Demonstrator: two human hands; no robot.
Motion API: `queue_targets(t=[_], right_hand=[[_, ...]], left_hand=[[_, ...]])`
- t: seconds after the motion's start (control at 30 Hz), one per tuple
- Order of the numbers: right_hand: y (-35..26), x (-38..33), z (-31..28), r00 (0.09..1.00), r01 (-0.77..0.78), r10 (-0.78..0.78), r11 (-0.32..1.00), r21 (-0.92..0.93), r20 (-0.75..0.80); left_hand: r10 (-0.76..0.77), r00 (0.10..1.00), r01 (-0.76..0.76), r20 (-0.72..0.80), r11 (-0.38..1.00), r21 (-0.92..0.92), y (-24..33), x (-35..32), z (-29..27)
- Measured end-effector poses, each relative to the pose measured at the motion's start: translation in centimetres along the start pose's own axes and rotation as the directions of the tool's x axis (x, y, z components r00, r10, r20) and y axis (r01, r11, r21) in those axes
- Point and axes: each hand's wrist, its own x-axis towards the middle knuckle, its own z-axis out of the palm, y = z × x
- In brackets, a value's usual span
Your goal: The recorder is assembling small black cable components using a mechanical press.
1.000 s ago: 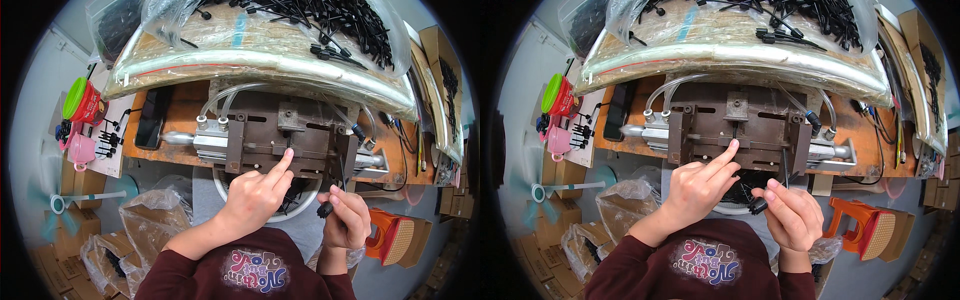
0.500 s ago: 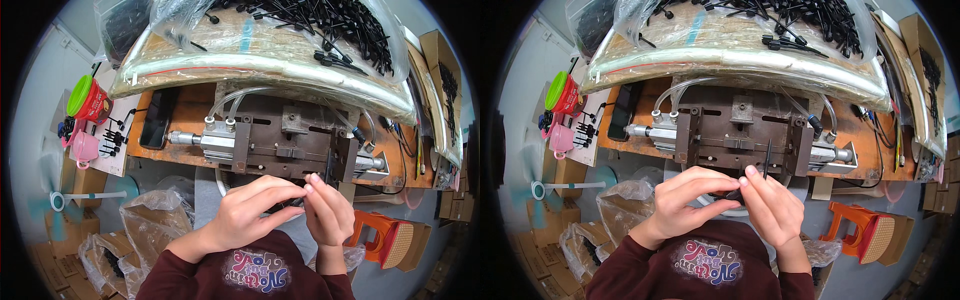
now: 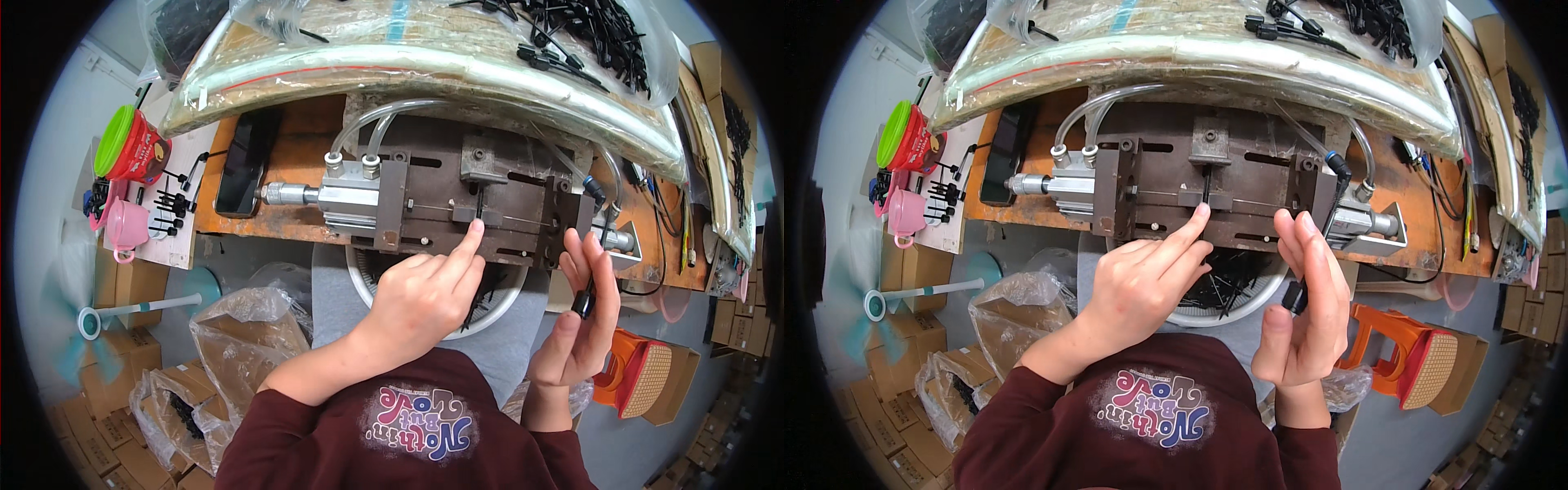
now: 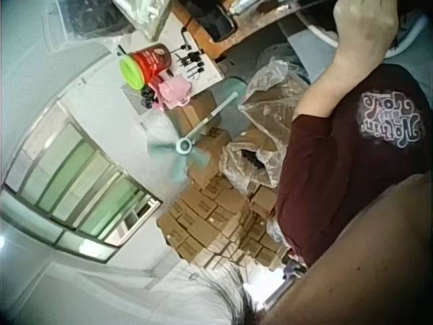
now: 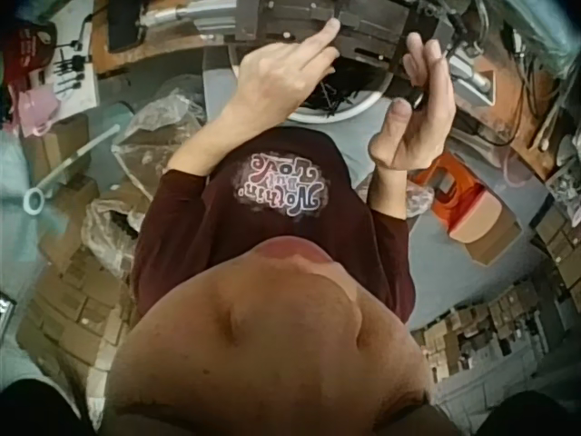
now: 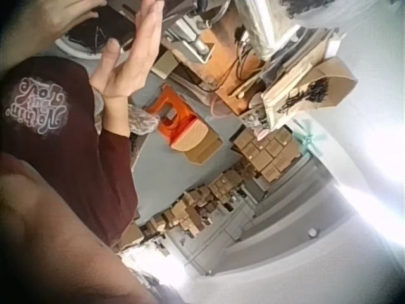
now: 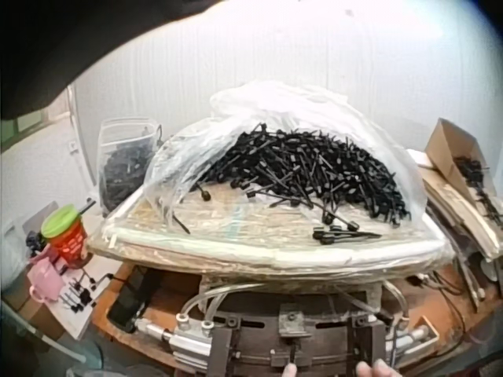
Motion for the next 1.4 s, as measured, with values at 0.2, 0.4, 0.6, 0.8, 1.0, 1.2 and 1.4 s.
queue_targets(t=[0.2,0.4,0.6,0.8,1.0,1.2,1.4], right_hand=[[0.3,-0.1,-0.3,0.994,-0.037,0.024,0.992,0.118,0.107],[-1.3,1.2,0.1,0.991,-0.086,0.102,0.982,-0.166,0.089],[-0.8,1.6,0.3,0.977,-0.047,0.099,0.964,-0.260,0.190],[-0.1,1.5,0.8,0.962,-0.002,0.089,0.948,-0.317,0.260],[0.7,0.6,1.4,0.916,0.058,0.091,0.934,-0.353,0.390],[0.6,0.7,2.4,0.863,0.231,0.060,0.836,-0.497,0.502],[-0.1,1.5,2.8,0.848,0.200,0.112,0.838,-0.508,0.518]], left_hand=[[0.010,1.000,-0.010,0.005,0.999,0.037,-0.3,0.7,0.1],[-0.010,1.000,0.009,0.019,0.999,0.046,-0.1,0.8,-0.1],[0.003,1.000,-0.003,-0.027,1.000,0.010,-0.5,0.8,0.0],[0.032,0.997,-0.026,0.064,0.995,-0.093,-0.4,0.2,-1.5],[0.122,0.970,-0.050,0.209,0.946,-0.320,-0.6,0.2,-5.2],[0.072,0.984,-0.129,-0.164,0.923,-0.363,-1.8,6.0,-6.4],[0.110,0.965,-0.101,-0.240,0.994,0.049,-4.1,17.5,-3.9]])
